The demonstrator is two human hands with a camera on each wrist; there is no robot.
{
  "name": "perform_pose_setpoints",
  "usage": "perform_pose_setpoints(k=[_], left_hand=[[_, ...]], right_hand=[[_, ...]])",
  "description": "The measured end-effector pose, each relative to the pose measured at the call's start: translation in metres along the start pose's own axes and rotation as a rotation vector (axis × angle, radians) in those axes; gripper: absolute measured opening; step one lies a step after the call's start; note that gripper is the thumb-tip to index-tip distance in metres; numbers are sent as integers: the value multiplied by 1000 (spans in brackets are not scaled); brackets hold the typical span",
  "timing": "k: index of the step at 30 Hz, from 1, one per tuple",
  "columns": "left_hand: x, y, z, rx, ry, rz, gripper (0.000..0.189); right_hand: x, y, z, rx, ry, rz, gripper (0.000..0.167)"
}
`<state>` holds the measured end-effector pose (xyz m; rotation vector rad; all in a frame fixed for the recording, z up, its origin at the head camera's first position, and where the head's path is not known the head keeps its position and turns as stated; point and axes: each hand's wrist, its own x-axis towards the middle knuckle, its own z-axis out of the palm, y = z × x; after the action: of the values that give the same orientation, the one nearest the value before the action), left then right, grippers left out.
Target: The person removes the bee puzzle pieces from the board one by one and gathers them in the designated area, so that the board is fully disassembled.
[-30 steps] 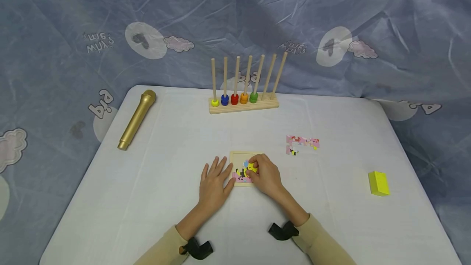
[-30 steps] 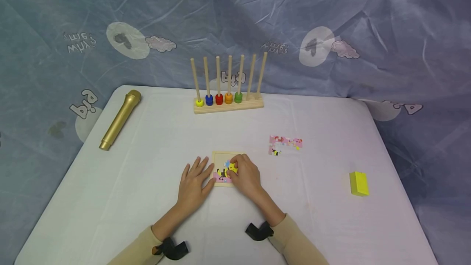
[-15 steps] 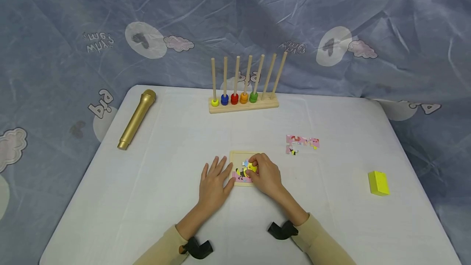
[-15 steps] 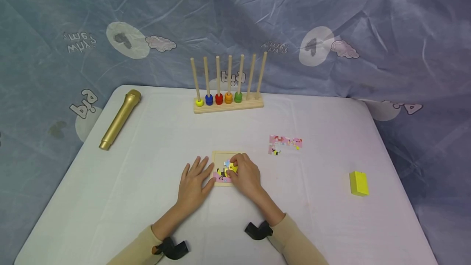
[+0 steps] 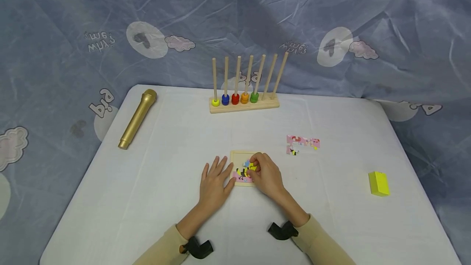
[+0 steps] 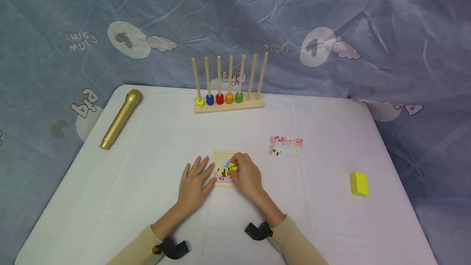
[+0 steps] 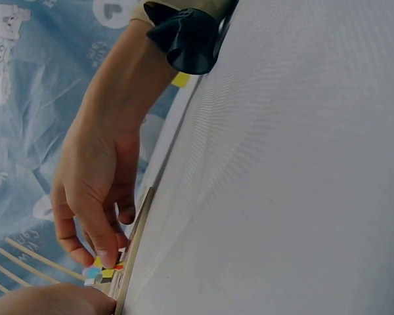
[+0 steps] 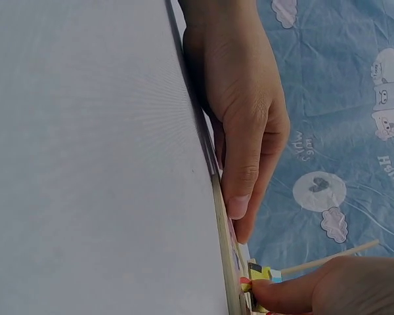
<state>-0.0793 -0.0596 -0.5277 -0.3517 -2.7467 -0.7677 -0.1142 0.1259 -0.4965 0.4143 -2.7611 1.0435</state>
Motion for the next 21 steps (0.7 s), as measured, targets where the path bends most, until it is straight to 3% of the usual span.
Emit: perform_pose_setpoints(k=[5,9,16,21], left_hand=[[0,0,-1,5,-6,-5,44],[0,0,-1,2,-10,-5,44],[0,0,1,-3,5,11,43],[0,0,1,-11,2,8,44]], right_hand=[[-1,-2,-1,111,45,-45,30],[-1,-2,-3,213,28,-41,26],[5,3,-25,382,-13,122,18],[6,27,-45,349,53,201,17]])
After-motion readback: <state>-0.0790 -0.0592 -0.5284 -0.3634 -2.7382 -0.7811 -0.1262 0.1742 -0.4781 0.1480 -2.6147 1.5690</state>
